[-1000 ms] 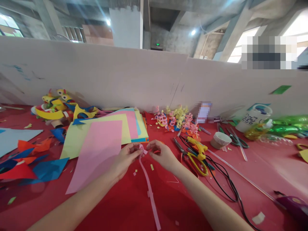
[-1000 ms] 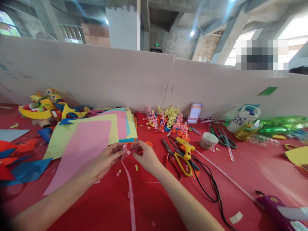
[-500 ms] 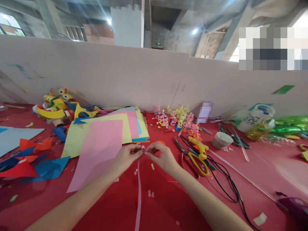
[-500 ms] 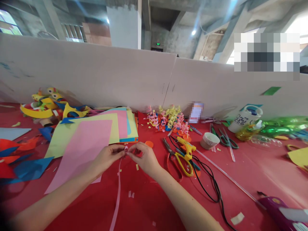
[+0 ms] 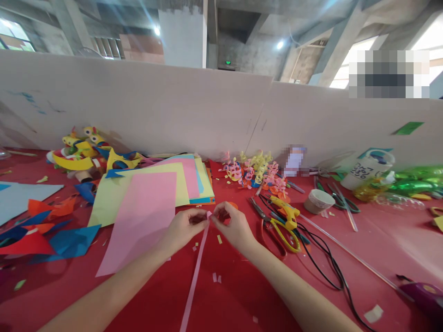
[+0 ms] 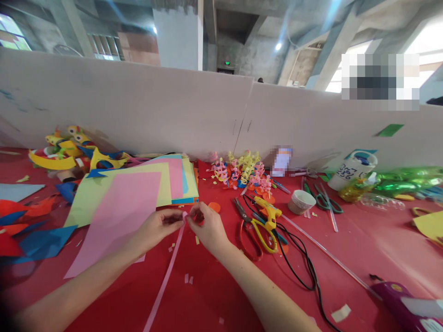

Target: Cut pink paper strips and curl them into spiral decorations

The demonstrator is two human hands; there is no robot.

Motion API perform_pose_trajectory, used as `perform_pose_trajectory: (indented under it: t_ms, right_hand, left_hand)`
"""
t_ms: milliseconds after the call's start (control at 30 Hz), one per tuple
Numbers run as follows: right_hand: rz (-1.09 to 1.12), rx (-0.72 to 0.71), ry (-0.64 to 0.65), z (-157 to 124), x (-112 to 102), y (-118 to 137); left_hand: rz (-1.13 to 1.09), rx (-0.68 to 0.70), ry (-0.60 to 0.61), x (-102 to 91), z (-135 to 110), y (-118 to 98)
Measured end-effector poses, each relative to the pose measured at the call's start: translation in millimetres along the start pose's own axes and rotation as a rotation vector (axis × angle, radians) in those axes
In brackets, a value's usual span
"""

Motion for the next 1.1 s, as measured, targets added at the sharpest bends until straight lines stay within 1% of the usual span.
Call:
perform_pose_trajectory:
  t_ms: [133, 267, 367, 467, 600, 700, 833, 933, 1100]
  right_hand:
    - [0.018, -0.036, 0.033, 0, 4, 0]
    - [-0.014, -0.080, 0.064, 0, 6, 4]
    - [-0.013, -0.055, 0.044, -1, 6, 2]
    - [0.045, -0.005, 0.042, 0, 8, -4]
    - [0.187, 0.056, 0.100, 2, 16, -16]
    - [0.218, 0.061, 0.143, 3, 20, -18]
    - [0.246, 0.066, 0.135, 4, 17, -20]
    - [0.255, 0.076, 0.152, 5, 17, -20]
    - [0.260, 0.089, 0.157, 5, 18, -24]
  left_hand:
    - [0.003, 0.000, 0.022, 2.9, 1, 0]
    - [-0.040, -0.021, 0.052, 4.2, 3, 7]
    - [-0.087, -0.037, 0.033, 2.5, 3, 13]
    - [-0.119, -0.060, 0.013, 2.5, 3, 17]
    - [-0.094, -0.066, -0.021, -0.2, 1, 16]
    - [-0.067, -0.059, -0.049, -5.2, 0, 15]
    - [-0.020, -0.041, -0.018, -4.6, 1, 12]
    - [0.002, -0.055, -0.014, -3.6, 1, 12]
    - [-0.034, -0.059, 0.002, -1.1, 0, 13]
Point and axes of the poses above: each hand's wrist, its own z-axis towards the middle knuckle, its own x-axis out of the palm, y = z × x, the point moved 10 cm from there along z, towards the middle knuckle, and after that the axes turned 13 degrees about y, right-handed, at the moved point
